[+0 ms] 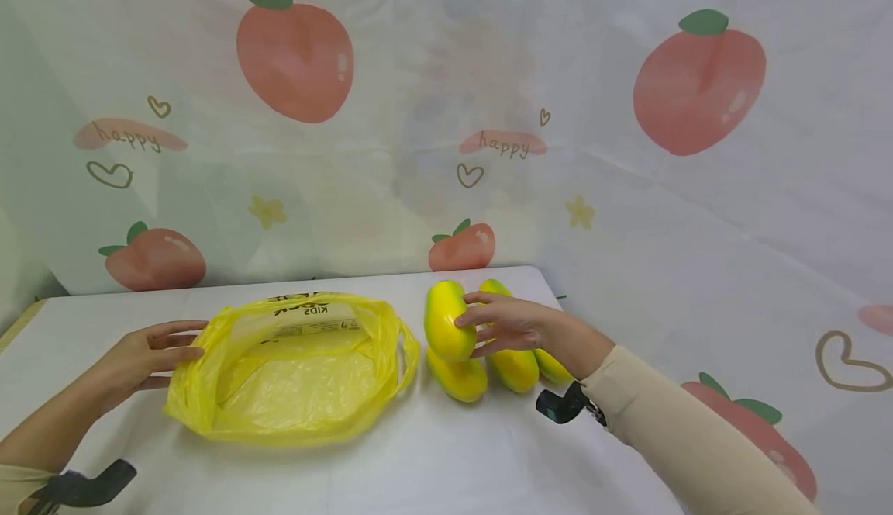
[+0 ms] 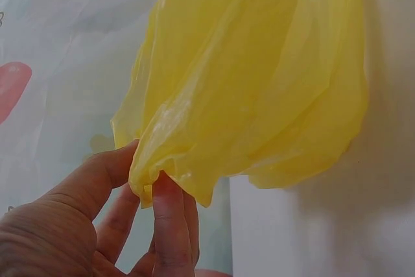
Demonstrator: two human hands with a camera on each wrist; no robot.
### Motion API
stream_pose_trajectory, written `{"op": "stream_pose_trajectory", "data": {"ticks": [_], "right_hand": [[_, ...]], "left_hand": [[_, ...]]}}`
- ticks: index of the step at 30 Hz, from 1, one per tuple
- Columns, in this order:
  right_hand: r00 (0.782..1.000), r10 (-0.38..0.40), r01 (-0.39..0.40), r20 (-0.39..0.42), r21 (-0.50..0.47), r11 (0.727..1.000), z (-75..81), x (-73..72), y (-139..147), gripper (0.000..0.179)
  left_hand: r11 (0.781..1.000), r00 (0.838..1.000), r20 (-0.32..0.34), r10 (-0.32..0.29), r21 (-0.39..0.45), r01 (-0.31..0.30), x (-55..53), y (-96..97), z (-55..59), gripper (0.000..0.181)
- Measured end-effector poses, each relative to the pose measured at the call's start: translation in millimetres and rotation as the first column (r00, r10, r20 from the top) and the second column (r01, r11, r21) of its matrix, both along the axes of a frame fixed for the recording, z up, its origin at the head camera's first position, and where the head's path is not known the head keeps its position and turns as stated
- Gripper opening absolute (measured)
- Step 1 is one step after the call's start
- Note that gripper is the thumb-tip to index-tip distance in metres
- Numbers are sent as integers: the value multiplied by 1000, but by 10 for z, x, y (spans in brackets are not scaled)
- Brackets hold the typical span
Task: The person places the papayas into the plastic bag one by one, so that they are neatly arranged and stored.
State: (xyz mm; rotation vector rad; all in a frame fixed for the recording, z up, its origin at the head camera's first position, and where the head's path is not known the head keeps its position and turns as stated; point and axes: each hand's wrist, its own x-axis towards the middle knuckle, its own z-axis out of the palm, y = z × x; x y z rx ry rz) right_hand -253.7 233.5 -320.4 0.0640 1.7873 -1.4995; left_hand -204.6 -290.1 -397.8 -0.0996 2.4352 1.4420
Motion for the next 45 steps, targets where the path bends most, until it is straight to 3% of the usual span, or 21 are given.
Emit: {"op": "stream_pose_trajectory", "data": {"ticks": [10,18,25,31,45], "right_hand": [[1000,-2,2,2,-26,1000,-9,86,-207,80],[997,-71,71,-3,-19,997,-5,188,-409,78],[994,-113,113,-2,-40,993,12,354,-619,79],[992,-129,128,-10,-63,990,-21,495,-823,72],[995,-92,88,-28,-114,990,-126,563,-1163,73]], "left_hand": [[1000,1000,12,4,20,-4,5,0,6,78],[1000,1000,3,-4,15,4,3,6,20,78],[1000,1000,5,4,-20,-3,-12,10,25,80],[1000,1000,12,-3,7,3,-5,2,18,79],[1000,1000,14,-6,-2,6,-18,31,18,80]]}}
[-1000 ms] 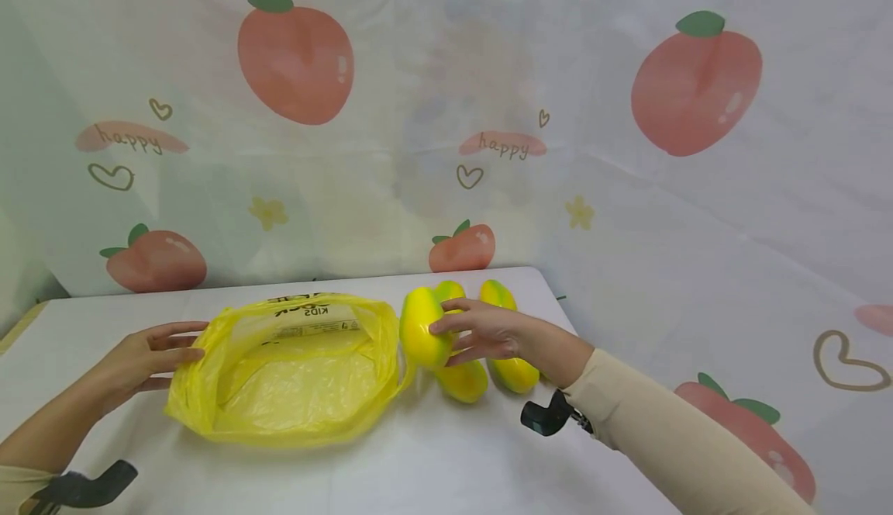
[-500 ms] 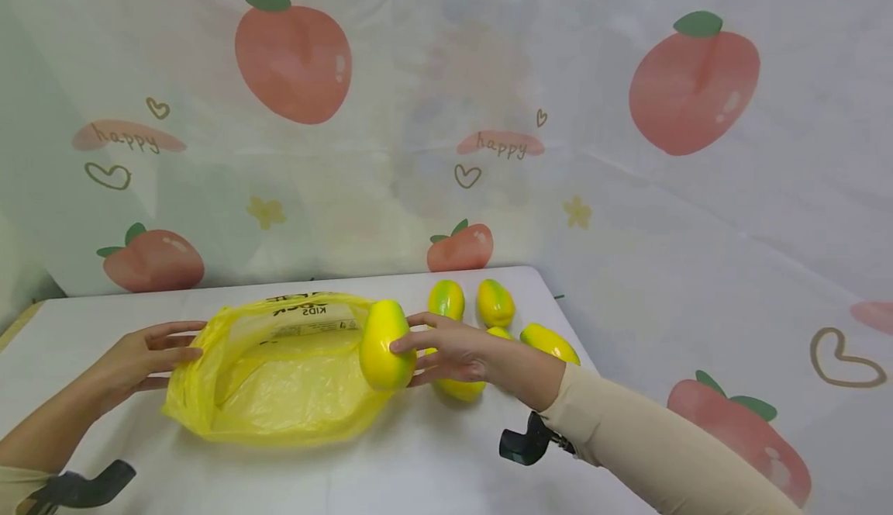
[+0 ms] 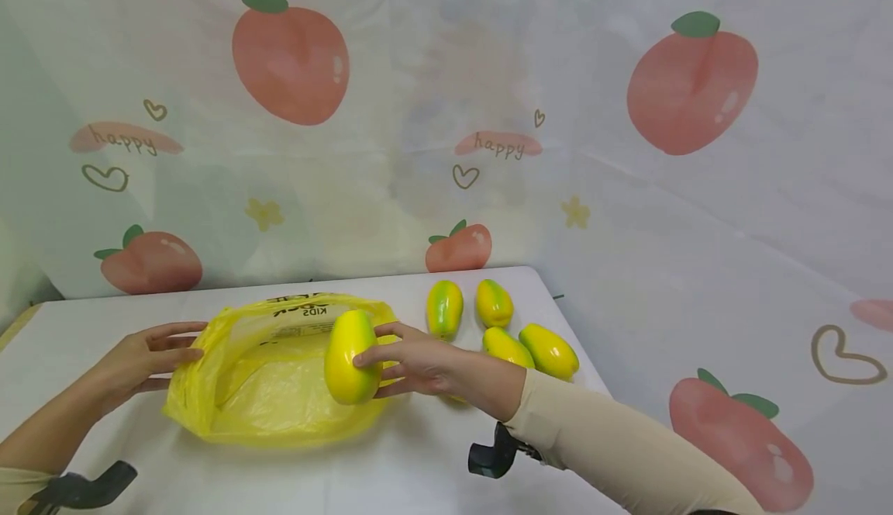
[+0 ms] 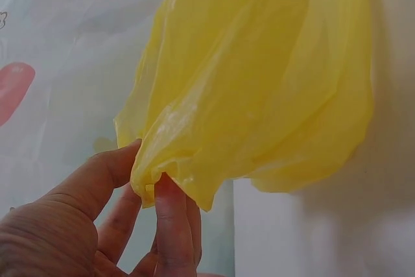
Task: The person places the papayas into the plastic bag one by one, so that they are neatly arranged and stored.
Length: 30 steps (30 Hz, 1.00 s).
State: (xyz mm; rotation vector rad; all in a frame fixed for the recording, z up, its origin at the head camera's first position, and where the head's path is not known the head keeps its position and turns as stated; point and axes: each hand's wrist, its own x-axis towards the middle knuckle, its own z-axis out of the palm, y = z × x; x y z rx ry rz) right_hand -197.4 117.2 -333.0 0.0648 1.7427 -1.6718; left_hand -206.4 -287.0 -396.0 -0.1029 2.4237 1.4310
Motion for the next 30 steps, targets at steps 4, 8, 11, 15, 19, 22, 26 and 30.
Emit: {"op": "stream_pose_trajectory", "data": {"ticks": [4,8,11,15,19,22,26,30], "right_hand": [[1000,8,-8,8,-23,1000,-30,-7,-88,76],[1000,13,-13,9,-29,1000,-66,-16,-172,75],[1000,18,-18,9,-23,1000,-104,-26,-240,73],[1000,22,-22,6,-18,1000,-150,-32,-343,72],[999,31,-31,5,-17,999,-196,-23,-456,67],[999,40,-40,8,-8,999,-228,-15,-535,64],[998,57,-57,11,9,998,-261,-16,-630,64],[998,62,-62,17,15,998,-301,-33,-707,64]], "left_hand": [[1000,1000,3,2,-4,-2,7,1,3,80],[1000,1000,-4,1,-9,-1,15,4,6,79],[1000,1000,-8,1,-10,-1,16,5,8,79],[1000,1000,-7,4,-12,-5,9,8,6,80],[1000,1000,-2,14,-13,-14,8,5,-2,81],[1000,1000,0,18,-7,-18,11,4,-7,80],[1000,1000,4,18,-5,-18,18,-2,-9,80],[1000,1000,5,17,-7,-17,25,4,2,81]]}}
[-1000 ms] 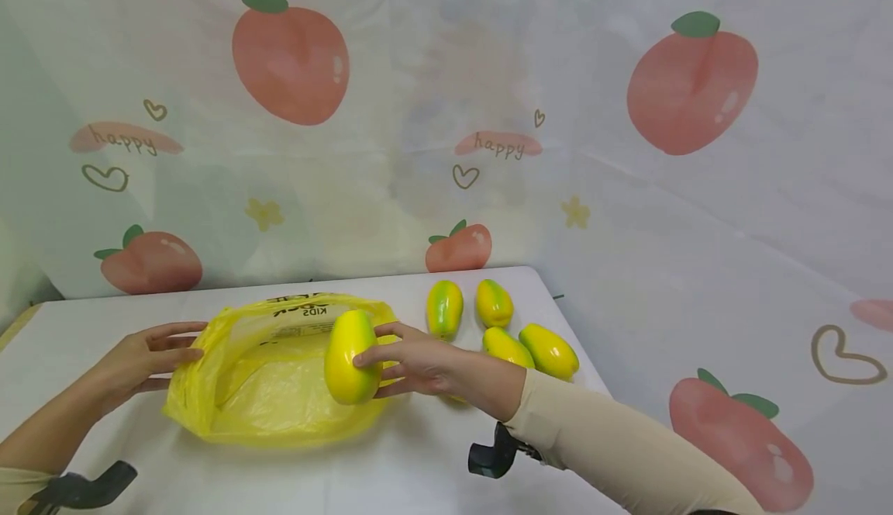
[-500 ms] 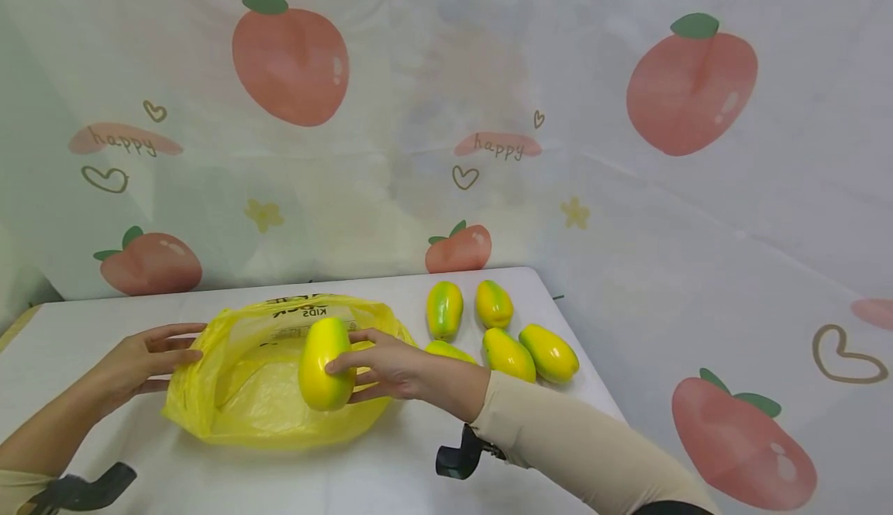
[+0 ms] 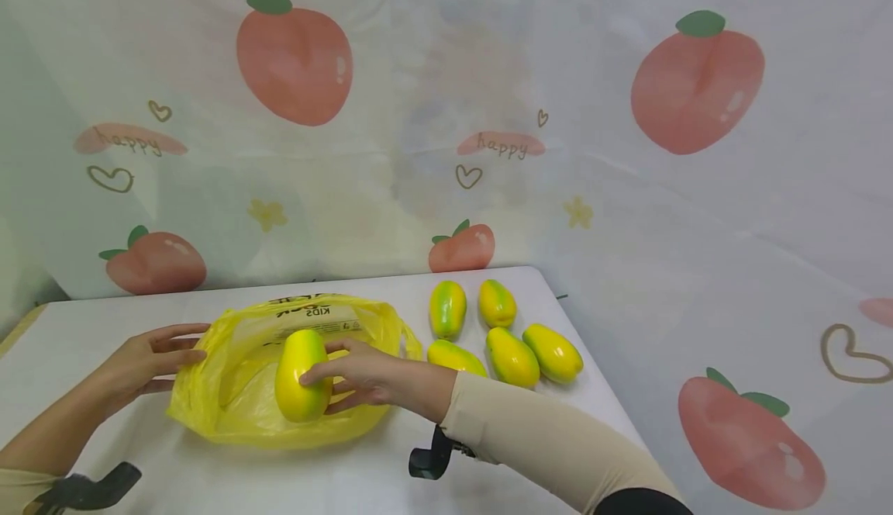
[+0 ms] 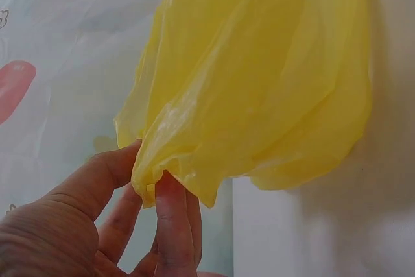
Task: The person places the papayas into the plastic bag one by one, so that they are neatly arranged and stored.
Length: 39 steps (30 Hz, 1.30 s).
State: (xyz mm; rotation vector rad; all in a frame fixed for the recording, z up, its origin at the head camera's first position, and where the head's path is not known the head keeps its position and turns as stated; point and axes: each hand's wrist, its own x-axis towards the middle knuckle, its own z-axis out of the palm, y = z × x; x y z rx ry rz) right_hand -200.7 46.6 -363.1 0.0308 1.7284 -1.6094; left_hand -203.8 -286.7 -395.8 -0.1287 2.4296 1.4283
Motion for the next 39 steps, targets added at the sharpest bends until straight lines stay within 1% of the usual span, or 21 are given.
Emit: {"op": "stream_pose_trajectory", "data": {"ticks": [6,9,13,18,24,28,36,39], "right_hand": [[1000,-16,16,-12,24,1000,-78,-31,-107,62],[1000,-9,10,-25,38,999,-104,-50,-169,62],[999,-1,2,-36,46,999,-115,-87,-247,67],[1000,-6,7,-17,41,999,-146,-117,-315,71],[1000,2,-2,5,50,999,-236,-115,-388,70],[1000,-6,5,11,51,999,-293,-107,-449,68],[1000,-16,16,5,65,998,-323,-94,-583,65],[1000,-18,18,3,72,997,-345,-90,-612,66]], "left_hand": [[1000,1000,-8,-6,-3,6,-2,19,28,80],[1000,1000,-10,-9,-4,9,-3,16,35,80],[1000,1000,-13,-9,-1,9,-7,12,37,80],[1000,1000,-13,-7,3,7,-13,15,31,81],[1000,1000,0,2,11,-2,1,29,9,81],[1000,1000,-12,5,7,-5,14,42,-4,80],[1000,999,-42,18,-10,-19,15,87,-11,84],[1000,999,-41,13,-10,-14,7,89,-4,84]]}}
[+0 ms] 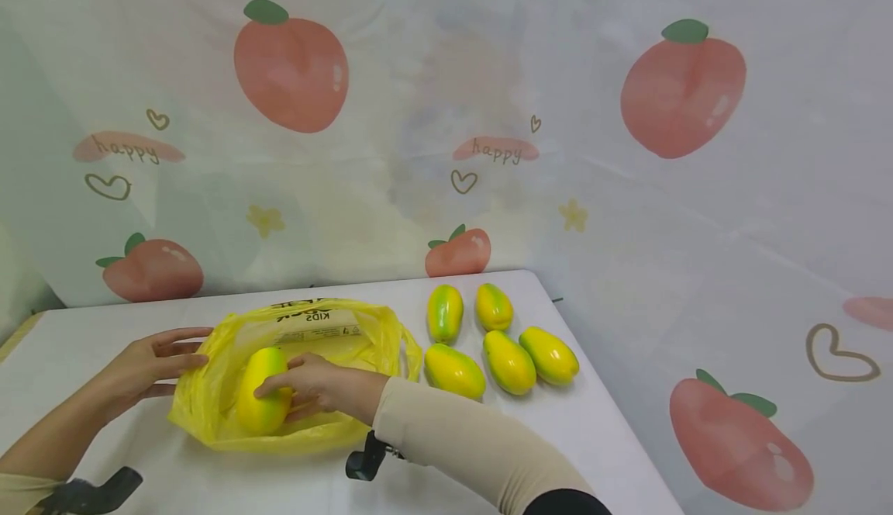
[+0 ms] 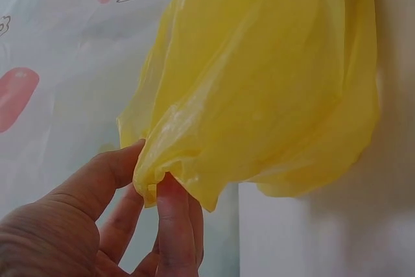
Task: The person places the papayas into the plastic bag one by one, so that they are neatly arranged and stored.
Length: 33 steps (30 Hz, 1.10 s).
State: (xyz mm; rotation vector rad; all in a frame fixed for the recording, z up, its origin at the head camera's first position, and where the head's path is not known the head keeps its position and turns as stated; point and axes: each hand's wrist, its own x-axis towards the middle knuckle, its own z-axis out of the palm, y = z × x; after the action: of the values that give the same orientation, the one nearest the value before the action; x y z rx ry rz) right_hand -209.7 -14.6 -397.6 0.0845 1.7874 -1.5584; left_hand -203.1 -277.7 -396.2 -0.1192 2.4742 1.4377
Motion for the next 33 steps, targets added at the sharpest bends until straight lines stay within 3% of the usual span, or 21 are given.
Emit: {"op": "stream_pose_trajectory", "data": {"ticks": [6,13,33], "right_hand": [[1000,-5,5,-3,-8,1000,-23,3,-46,66],[997,-34,38,63,-69,997,-82,-8,-91,62],[999,-33,33,11,54,998,-153,10,-230,60]], "left_hand": [[1000,1000,11,-15,4,15,-26,-19,12,81],[1000,999,42,-19,20,18,-20,-32,24,81],[999,998,60,-17,42,14,-18,-50,-24,83]]}}
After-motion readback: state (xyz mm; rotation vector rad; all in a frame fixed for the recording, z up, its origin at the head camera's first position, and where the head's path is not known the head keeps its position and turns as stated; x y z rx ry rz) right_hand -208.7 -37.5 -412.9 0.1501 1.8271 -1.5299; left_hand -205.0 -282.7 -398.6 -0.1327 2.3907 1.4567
